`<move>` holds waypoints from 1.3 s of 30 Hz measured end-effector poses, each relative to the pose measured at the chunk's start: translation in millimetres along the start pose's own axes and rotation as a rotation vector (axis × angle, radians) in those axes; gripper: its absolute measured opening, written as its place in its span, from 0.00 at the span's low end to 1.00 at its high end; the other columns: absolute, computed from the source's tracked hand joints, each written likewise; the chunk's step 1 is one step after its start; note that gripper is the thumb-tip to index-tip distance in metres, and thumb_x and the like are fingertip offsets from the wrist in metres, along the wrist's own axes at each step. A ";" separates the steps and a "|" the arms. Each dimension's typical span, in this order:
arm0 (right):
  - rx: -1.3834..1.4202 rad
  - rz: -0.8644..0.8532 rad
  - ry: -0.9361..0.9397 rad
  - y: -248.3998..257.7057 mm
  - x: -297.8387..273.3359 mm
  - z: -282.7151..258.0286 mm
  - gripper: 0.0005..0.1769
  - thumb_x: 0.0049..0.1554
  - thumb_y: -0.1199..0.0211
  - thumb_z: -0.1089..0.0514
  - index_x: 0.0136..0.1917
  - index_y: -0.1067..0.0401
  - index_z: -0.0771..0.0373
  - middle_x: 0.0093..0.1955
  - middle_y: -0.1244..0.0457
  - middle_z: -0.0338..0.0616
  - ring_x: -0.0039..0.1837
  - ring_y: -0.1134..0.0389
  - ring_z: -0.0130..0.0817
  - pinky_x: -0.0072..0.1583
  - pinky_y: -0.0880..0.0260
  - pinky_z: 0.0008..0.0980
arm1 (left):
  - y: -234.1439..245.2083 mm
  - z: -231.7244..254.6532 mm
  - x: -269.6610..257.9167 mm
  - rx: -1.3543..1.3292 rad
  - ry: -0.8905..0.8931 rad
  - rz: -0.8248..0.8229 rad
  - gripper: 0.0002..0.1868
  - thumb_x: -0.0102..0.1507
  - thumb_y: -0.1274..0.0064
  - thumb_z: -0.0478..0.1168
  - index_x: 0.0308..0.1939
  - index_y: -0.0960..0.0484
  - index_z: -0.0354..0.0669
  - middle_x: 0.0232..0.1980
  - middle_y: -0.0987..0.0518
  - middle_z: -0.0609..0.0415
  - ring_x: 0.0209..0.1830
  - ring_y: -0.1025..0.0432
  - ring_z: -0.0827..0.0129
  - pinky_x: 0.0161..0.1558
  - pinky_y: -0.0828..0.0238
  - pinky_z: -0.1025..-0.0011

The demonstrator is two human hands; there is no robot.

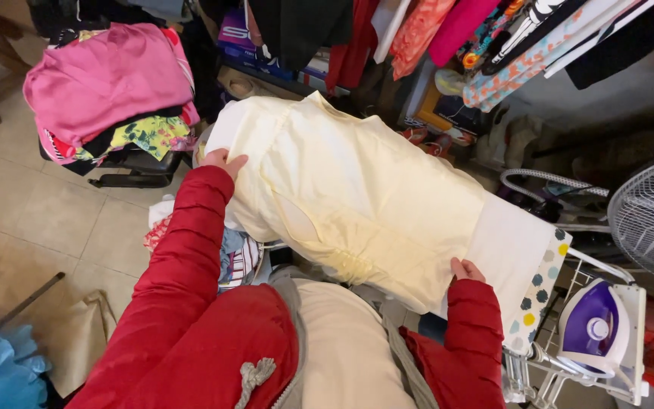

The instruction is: The person is ironing a yellow sleeveless garment on an ironing board in a cluttered room.

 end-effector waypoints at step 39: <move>0.148 -0.005 -0.001 -0.2 -21.3 9.2 0.18 0.58 0.30 0.48 0.55 0.28 0.60 0.44 0.37 0.48 0.41 0.36 0.40 0.42 0.32 0.37 | -13.4 -11.5 4.1 0.058 0.110 0.025 0.34 0.61 0.47 0.69 0.65 0.27 0.59 0.60 0.24 0.50 0.62 0.30 0.58 0.61 0.31 0.61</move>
Point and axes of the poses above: each hand's wrist, its own x-axis towards the middle knuckle, its own y-axis out of the back of the hand, z = x × y, the point moved 2 cm from there along x, towards the middle knuckle
